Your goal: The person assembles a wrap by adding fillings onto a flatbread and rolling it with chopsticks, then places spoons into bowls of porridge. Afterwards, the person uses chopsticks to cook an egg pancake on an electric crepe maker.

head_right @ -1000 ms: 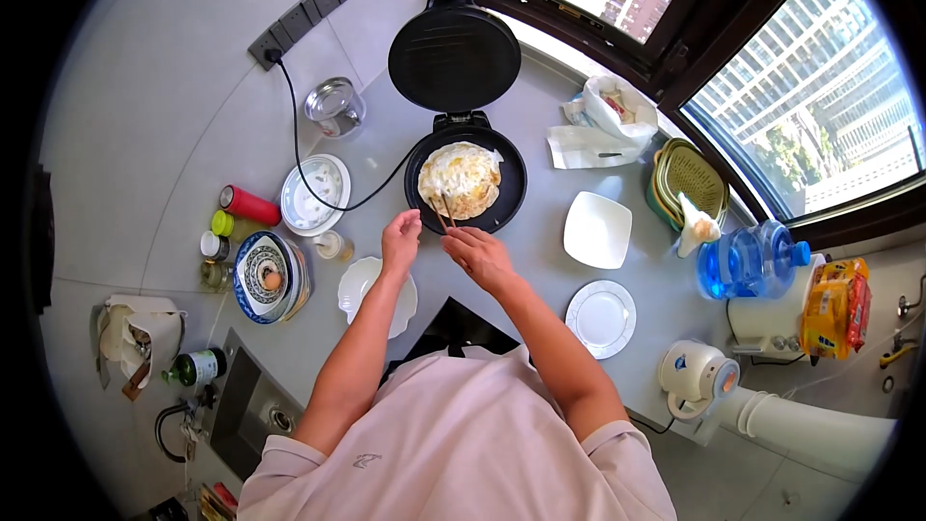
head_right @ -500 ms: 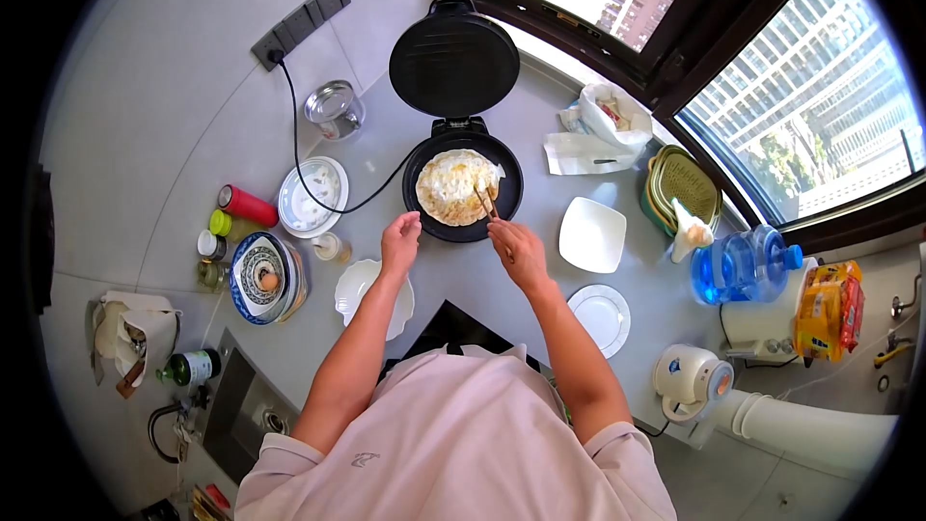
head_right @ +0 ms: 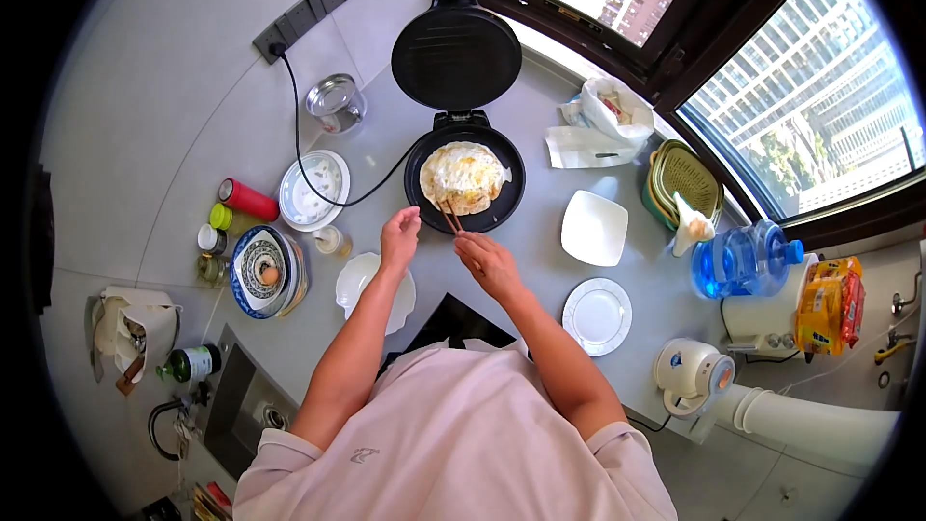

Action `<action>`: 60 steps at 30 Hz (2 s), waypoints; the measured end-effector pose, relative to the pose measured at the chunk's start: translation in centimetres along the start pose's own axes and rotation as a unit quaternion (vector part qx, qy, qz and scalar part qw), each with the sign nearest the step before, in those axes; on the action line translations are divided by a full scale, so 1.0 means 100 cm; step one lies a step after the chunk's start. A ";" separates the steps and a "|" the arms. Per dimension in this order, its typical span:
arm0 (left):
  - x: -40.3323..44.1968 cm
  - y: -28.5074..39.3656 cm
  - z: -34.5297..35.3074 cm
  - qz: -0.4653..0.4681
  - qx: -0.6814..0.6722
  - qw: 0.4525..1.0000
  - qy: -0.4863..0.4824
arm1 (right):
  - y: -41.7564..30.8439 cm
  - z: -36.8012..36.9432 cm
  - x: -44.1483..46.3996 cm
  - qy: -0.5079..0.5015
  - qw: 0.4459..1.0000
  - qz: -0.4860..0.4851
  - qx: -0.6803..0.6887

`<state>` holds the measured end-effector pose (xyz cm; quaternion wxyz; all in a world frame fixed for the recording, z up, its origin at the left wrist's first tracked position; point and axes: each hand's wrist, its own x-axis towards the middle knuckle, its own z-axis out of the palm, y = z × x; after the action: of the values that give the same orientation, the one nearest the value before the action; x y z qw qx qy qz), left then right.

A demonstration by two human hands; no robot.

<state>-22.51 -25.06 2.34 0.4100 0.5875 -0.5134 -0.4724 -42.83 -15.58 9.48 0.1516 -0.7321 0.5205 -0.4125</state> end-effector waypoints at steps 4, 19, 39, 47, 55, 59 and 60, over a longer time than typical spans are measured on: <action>-0.002 0.004 -0.005 0.000 0.004 1.000 0.003 | -0.002 0.002 0.013 0.027 1.000 -0.010 0.008; -0.001 -0.004 0.001 0.010 0.000 1.000 -0.008 | 0.005 -0.022 -0.014 0.085 0.995 0.048 0.000; -0.008 -0.007 -0.001 -0.002 0.003 1.000 -0.012 | -0.002 -0.023 -0.006 0.077 0.995 0.060 -0.014; -0.009 -0.010 -0.005 0.001 0.010 1.000 -0.009 | 0.004 -0.016 -0.016 0.069 0.995 0.076 -0.004; -0.005 -0.013 -0.002 0.006 -0.012 1.000 -0.018 | 0.001 -0.020 -0.013 0.092 0.987 0.121 0.051; -0.006 -0.005 -0.002 -0.019 0.008 1.000 -0.013 | 0.009 -0.029 0.011 0.142 0.981 0.115 0.062; -0.006 -0.005 -0.001 -0.018 0.012 1.000 -0.015 | 0.014 -0.031 0.019 0.144 0.982 0.108 0.050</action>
<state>-22.34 -24.36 1.93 0.3865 0.5943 -0.5142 -0.4827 -45.84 -17.18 11.29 0.1553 -0.5961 0.5917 -0.5200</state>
